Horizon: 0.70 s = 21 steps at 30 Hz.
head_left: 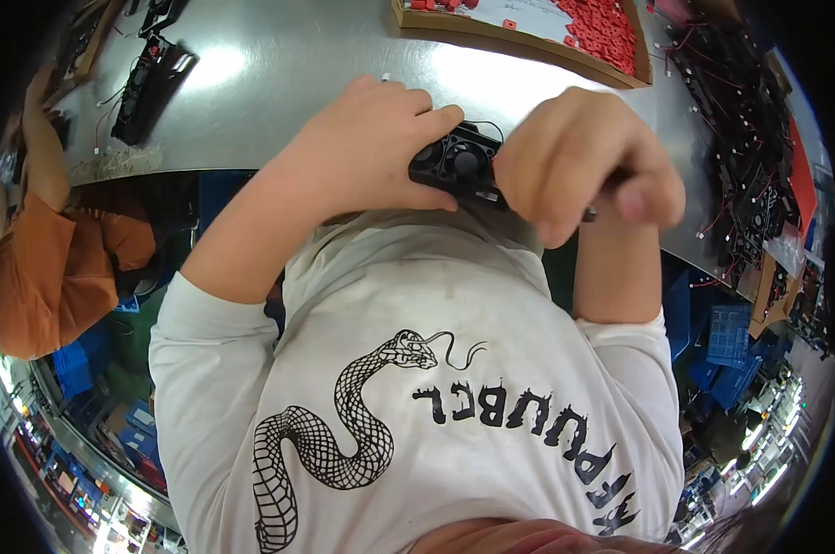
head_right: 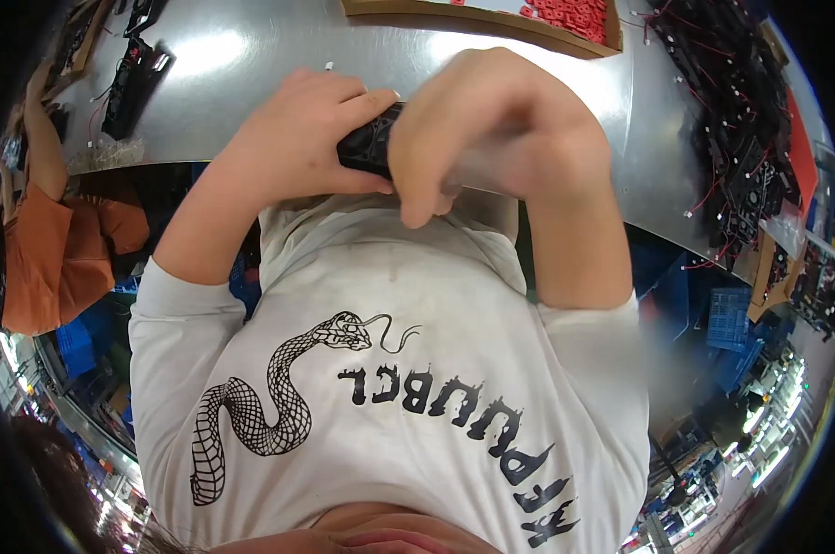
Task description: Assembling electronic component housings by inserting wires and using a crimping tool.
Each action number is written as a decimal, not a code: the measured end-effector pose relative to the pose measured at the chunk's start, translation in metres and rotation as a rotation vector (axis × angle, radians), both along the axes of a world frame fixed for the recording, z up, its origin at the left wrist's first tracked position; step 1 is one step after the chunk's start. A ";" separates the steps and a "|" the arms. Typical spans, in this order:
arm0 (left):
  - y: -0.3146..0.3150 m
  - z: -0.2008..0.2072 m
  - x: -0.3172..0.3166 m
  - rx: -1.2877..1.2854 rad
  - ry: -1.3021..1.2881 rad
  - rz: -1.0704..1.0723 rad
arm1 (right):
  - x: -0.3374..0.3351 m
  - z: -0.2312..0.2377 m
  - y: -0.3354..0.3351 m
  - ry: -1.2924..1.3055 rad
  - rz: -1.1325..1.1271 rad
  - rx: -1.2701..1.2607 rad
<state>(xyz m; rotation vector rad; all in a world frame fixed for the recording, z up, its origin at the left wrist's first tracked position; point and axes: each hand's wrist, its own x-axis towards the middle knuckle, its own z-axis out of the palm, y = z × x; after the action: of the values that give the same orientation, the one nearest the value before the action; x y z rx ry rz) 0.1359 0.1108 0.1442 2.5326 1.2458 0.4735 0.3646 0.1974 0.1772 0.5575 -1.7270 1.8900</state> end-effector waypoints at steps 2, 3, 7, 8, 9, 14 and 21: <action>0.006 0.004 0.000 -0.053 0.034 -0.019 | -0.003 0.012 0.001 -0.315 0.107 -0.224; 0.008 0.005 0.000 -0.113 0.065 -0.035 | -0.002 0.011 0.000 -0.313 0.105 -0.218; -0.005 0.000 -0.002 -0.073 0.061 0.005 | 0.012 -0.003 -0.013 -0.136 -0.271 -0.171; -0.010 -0.003 0.000 -0.036 0.042 0.057 | 0.014 -0.002 -0.029 -0.139 -0.264 -0.175; -0.016 -0.007 0.001 -0.003 0.026 0.116 | 0.016 -0.001 -0.047 -0.075 -0.574 -0.279; -0.022 -0.014 0.004 0.093 0.016 0.156 | 0.010 -0.014 -0.066 0.167 -0.966 -0.483; -0.022 -0.014 0.007 0.101 0.029 0.176 | 0.010 -0.027 -0.067 0.175 -1.024 -0.315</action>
<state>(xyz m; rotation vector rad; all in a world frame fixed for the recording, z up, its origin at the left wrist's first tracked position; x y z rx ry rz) 0.1425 0.0883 0.1307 2.5312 1.4991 0.5528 0.3742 0.1307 0.1497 -0.2616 -1.1830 1.2513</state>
